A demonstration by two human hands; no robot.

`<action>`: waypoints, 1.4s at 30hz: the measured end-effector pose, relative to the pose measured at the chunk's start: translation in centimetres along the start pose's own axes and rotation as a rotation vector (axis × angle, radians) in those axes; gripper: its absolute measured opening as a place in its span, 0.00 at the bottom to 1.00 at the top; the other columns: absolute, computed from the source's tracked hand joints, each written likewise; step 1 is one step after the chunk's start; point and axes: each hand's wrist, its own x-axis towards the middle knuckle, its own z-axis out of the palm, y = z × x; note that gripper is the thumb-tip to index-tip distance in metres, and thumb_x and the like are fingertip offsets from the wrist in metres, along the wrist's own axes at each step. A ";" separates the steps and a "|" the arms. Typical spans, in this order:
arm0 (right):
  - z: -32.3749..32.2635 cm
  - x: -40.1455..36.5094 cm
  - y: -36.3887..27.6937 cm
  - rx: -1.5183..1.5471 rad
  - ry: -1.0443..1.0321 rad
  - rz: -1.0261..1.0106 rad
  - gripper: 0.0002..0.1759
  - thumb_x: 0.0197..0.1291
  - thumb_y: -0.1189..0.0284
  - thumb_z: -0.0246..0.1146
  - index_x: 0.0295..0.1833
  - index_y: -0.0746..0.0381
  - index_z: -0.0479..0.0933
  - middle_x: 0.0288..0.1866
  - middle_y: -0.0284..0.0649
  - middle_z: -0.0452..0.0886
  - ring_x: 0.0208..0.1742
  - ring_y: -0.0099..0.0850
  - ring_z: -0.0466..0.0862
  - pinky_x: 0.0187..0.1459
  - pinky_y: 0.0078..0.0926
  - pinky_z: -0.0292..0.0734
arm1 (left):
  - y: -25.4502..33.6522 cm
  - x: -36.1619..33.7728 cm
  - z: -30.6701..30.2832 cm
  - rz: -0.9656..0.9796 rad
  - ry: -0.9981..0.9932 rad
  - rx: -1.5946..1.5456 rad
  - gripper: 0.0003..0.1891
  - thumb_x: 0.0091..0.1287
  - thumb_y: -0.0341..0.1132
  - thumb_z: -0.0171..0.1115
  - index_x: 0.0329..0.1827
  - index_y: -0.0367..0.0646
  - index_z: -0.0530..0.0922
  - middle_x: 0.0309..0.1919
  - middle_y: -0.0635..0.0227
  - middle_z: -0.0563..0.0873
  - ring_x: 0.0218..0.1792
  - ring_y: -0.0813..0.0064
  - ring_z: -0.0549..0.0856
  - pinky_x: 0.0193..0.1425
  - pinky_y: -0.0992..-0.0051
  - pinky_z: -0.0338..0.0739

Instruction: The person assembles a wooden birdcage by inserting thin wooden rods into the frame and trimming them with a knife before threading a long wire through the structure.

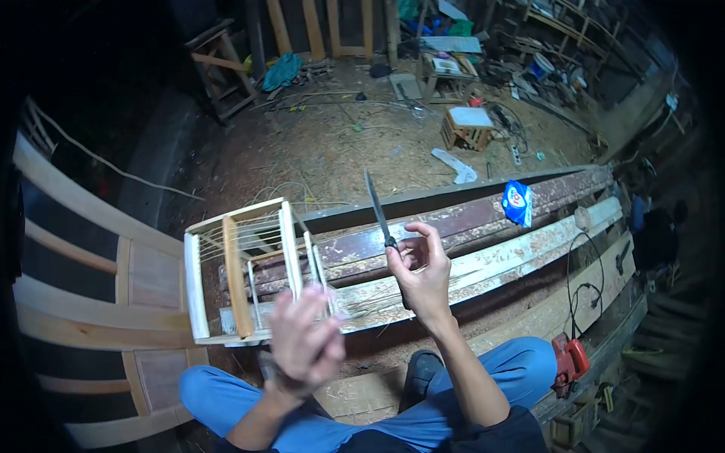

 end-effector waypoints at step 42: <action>-10.5 -2.4 28.9 -0.739 0.191 0.327 0.25 0.67 0.83 0.65 0.70 0.65 0.77 0.53 0.53 0.86 0.56 0.52 0.84 0.60 0.50 0.78 | 4.0 -8.6 40.1 -0.585 -0.532 -0.010 0.12 0.73 0.36 0.67 0.56 0.45 0.88 0.44 0.62 0.92 0.47 0.59 0.85 0.57 0.56 0.67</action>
